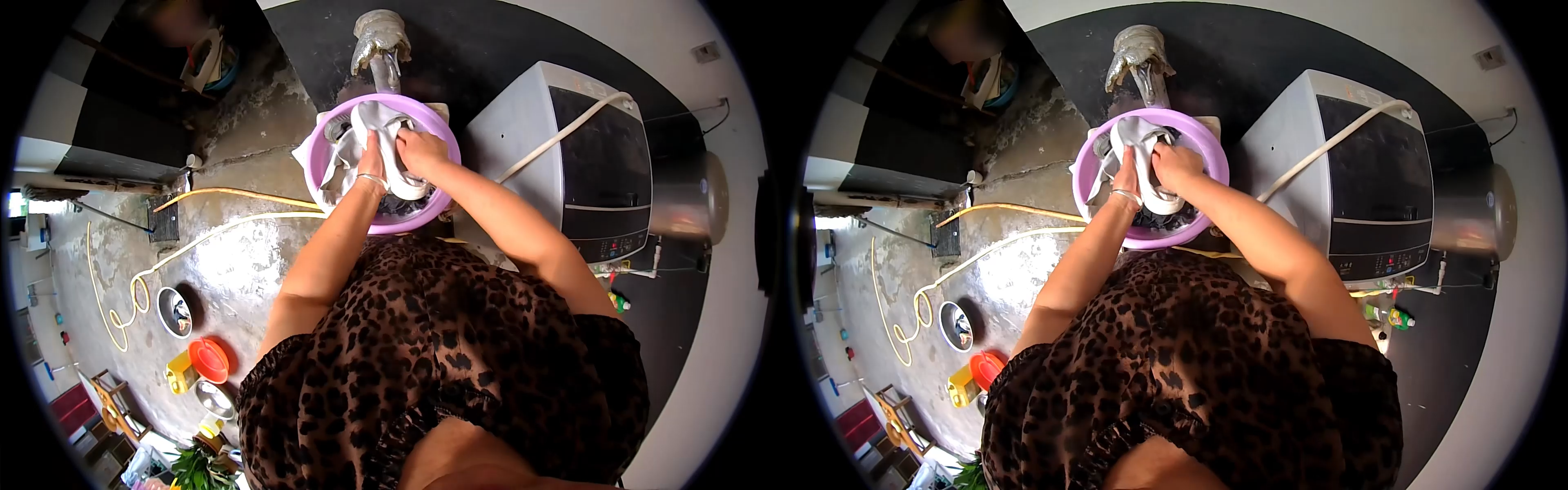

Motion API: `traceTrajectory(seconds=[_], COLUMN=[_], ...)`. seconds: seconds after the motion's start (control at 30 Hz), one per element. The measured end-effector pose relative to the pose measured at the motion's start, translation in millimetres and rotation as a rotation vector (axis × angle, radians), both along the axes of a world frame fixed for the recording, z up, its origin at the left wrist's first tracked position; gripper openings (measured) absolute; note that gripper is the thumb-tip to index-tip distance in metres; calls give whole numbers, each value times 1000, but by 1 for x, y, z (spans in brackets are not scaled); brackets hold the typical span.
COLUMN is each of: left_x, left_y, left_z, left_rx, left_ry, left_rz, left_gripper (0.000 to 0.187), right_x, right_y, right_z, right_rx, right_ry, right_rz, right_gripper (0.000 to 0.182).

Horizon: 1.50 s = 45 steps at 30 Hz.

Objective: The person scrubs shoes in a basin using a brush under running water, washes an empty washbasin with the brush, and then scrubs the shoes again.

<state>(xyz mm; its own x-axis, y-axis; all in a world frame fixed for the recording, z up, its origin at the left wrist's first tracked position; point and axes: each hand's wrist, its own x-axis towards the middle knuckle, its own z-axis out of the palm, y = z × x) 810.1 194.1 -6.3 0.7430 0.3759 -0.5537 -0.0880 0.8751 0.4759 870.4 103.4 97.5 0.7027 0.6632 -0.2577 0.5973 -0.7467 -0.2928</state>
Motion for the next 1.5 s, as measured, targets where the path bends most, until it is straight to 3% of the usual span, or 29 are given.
traceTrajectory(seconds=[0.07,0.13,0.2,0.27,0.33,0.4,0.47,0.53,0.57,0.6,0.67,0.8,0.87,0.93,0.97,1.0,1.07,1.13,1.2,1.27,1.33,1.37,1.47,1.5], left_x=[-5,-10,-17,-15,-5,-8,-11,-23,-16,-13,-2,-9,-19,-18,-14,-14,-16,-18,-26,-25,-27,-25,-30,-30], left_y=[11,20,23,10,-2,10,27,29,34,26,3,13,26,28,22,10,7,17,26,28,7,3,9,24], left_z=[-5,3,14,28,7,-3,-15,30,14,24,37,25,26,8,-18,-10,-8,-41,-16,-33,13,-2,6,-28], left_rx=[-57,2,-90,27,83,18,-2,-22,-1,-26,36,32,-40,-13,1,78,-18,14,-26,15,149,139,156,163], left_ry=[-24,-77,-163,-2,-12,-49,-71,-52,-75,-65,31,-20,-56,30,-12,120,84,-5,14,-26,127,-10,173,63], left_rz=[-69,17,-18,23,13,-62,-64,-43,-99,-194,-132,-96,-98,-208,-224,-235,-200,-191,-130,-105,-88,-86,-90,-22], left_gripper=[52,53,52,51,53,55,60,67,71,70,69,68,69,70,70,69,68,68,68,67,66,64,64,64], right_x=[-5,-28,-31,-22,1,-4,-28,-42,-35,-29,3,-22,-40,-32,-24,-9,-8,-32,-50,-36,-17,-11,-42,-51], right_y=[-7,-26,-41,-24,0,1,-13,-23,-18,-12,7,-9,-30,-23,-16,-4,-5,-12,-28,-24,-17,-10,-11,-16], right_z=[3,35,10,12,-8,-12,34,18,24,20,5,37,19,26,-1,-11,-24,27,11,16,-35,-42,-12,6], right_rx=[94,2,58,52,23,80,60,206,74,73,-9,71,106,-5,102,43,132,-25,124,-66,77,27,75,10], right_ry=[163,294,175,159,53,130,454,247,368,293,108,381,242,397,226,179,192,521,285,449,231,213,421,488], right_rz=[-50,38,158,9,-57,-67,-76,44,-41,-69,-89,-90,44,-36,-78,-105,-88,-145,13,-94,-129,-136,-202,-162], right_gripper=[31,36,40,36,27,30,40,39,40,39,35,38,41,40,37,33,30,39,42,42,41,39,37,38])
